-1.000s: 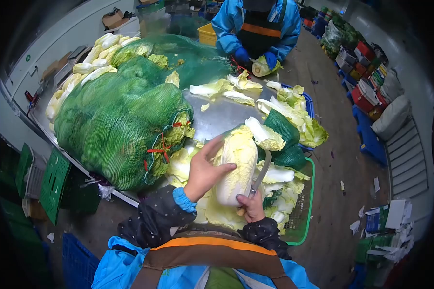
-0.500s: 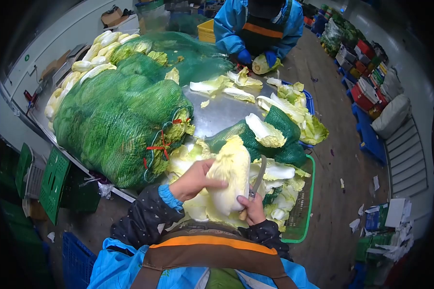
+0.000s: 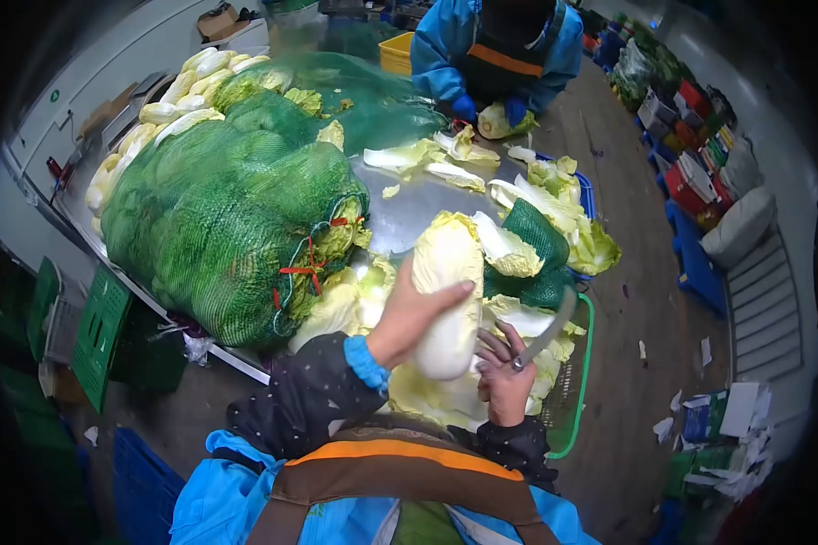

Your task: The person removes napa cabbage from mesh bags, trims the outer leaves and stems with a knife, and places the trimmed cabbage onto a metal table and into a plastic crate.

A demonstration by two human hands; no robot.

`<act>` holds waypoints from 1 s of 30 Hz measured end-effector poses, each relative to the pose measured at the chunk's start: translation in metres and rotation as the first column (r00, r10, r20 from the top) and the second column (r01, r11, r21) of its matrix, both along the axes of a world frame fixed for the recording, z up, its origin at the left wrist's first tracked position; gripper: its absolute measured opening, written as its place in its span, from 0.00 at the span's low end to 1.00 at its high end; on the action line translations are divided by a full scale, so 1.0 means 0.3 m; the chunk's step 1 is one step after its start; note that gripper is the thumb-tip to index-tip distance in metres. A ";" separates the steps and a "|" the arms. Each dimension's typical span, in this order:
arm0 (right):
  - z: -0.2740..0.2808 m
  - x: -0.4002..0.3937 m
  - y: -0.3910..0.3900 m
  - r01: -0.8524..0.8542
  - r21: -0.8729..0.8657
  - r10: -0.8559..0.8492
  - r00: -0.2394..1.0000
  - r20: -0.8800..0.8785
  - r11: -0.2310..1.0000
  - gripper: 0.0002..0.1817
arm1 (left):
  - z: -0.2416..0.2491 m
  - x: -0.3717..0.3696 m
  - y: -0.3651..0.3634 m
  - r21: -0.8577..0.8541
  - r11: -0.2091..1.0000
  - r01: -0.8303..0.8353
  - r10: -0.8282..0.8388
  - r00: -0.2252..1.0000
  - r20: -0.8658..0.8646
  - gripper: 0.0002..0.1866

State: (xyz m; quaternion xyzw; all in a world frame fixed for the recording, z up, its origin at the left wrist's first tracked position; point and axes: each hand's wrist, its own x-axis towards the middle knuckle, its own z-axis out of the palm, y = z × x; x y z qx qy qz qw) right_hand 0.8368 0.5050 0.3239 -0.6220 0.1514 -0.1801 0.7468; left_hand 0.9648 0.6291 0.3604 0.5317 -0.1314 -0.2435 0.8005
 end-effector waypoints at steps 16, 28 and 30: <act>-0.244 0.002 -0.006 -0.086 0.646 0.112 0.994 0.001 0.759 0.25 | -0.064 -0.019 0.056 -0.046 0.950 -0.309 0.310 0.951 0.001 0.11; -0.148 0.023 0.025 0.099 0.559 -0.069 0.995 -0.075 0.823 0.26 | -0.081 -0.063 0.172 -0.203 0.979 0.016 -0.094 0.921 -0.378 0.12; -0.166 0.022 0.009 0.106 0.581 -0.068 0.994 -0.087 0.807 0.26 | -0.149 -0.036 0.186 0.604 0.710 0.361 -0.436 0.900 -0.024 0.18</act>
